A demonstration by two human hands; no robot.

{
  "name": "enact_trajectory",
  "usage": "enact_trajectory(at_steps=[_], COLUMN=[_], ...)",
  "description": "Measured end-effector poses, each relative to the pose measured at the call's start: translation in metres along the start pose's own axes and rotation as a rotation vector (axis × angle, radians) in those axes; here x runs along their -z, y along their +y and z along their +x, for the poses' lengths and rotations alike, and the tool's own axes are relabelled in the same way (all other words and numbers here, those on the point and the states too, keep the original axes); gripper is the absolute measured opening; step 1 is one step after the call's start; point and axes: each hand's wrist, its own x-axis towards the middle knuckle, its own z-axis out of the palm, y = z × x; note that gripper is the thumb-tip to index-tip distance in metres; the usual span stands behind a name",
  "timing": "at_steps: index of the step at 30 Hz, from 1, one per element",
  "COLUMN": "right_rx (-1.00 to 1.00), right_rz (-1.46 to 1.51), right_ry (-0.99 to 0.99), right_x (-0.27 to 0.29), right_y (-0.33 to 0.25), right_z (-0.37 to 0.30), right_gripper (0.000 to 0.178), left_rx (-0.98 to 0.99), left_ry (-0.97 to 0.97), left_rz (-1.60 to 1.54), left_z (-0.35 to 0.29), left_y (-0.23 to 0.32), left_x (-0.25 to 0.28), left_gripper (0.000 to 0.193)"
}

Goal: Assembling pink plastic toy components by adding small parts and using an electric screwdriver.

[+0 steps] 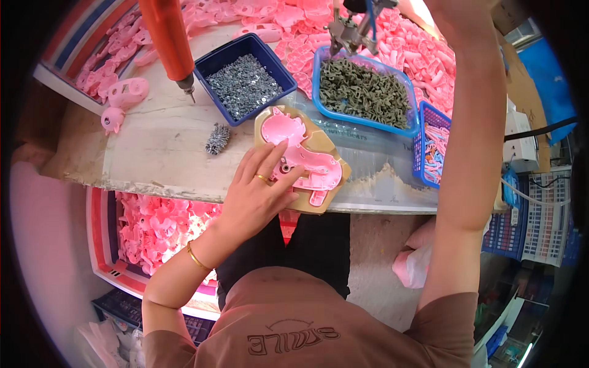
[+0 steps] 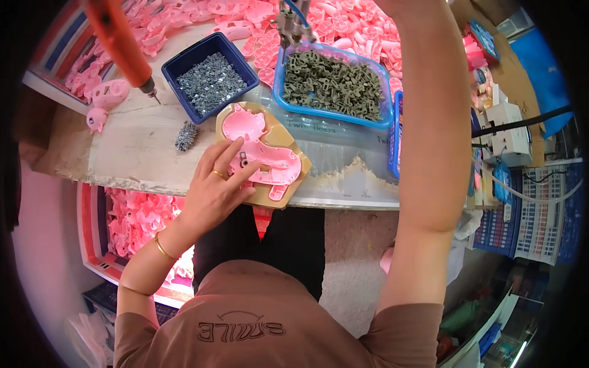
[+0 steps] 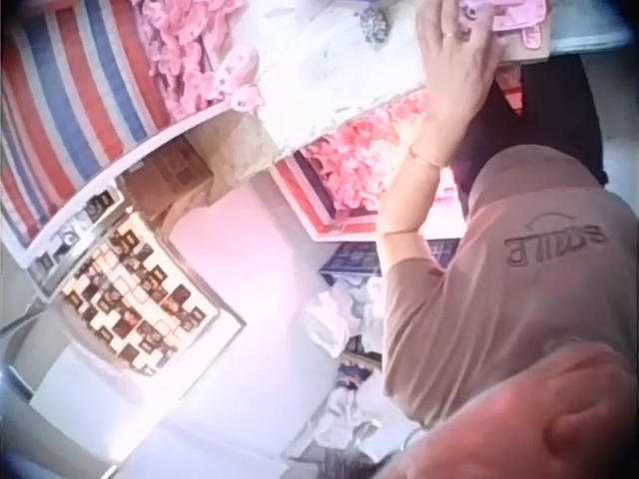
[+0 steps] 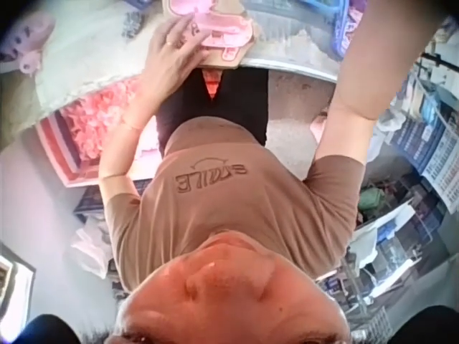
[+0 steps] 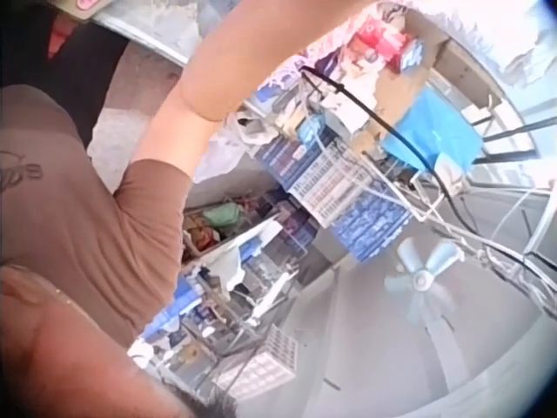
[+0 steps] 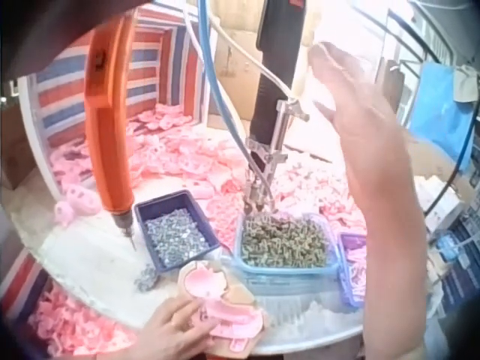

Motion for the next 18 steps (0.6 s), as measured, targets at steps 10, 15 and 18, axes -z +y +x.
enact_trajectory(at_steps=[10, 15, 18], right_rx=[-0.367, -0.331, -0.395], right_rz=[0.255, 0.656, 0.62], right_ry=[-0.449, -0.199, -0.281], right_x=[-0.024, -0.045, -0.031], right_y=[-0.034, -0.028, -0.02], right_z=[-0.018, -0.055, -0.065], right_gripper=[0.063, 0.065, 0.062], left_rx=[0.032, 0.038, 0.035], left_ry=[-0.058, -0.088, -0.082], left_rz=[0.079, 0.128, 0.119], left_z=[0.003, 0.0, 0.002], left_y=[-0.002, -0.002, 0.002], left_x=[-0.001, -0.001, -0.003], left_gripper=[0.047, 0.045, 0.046])
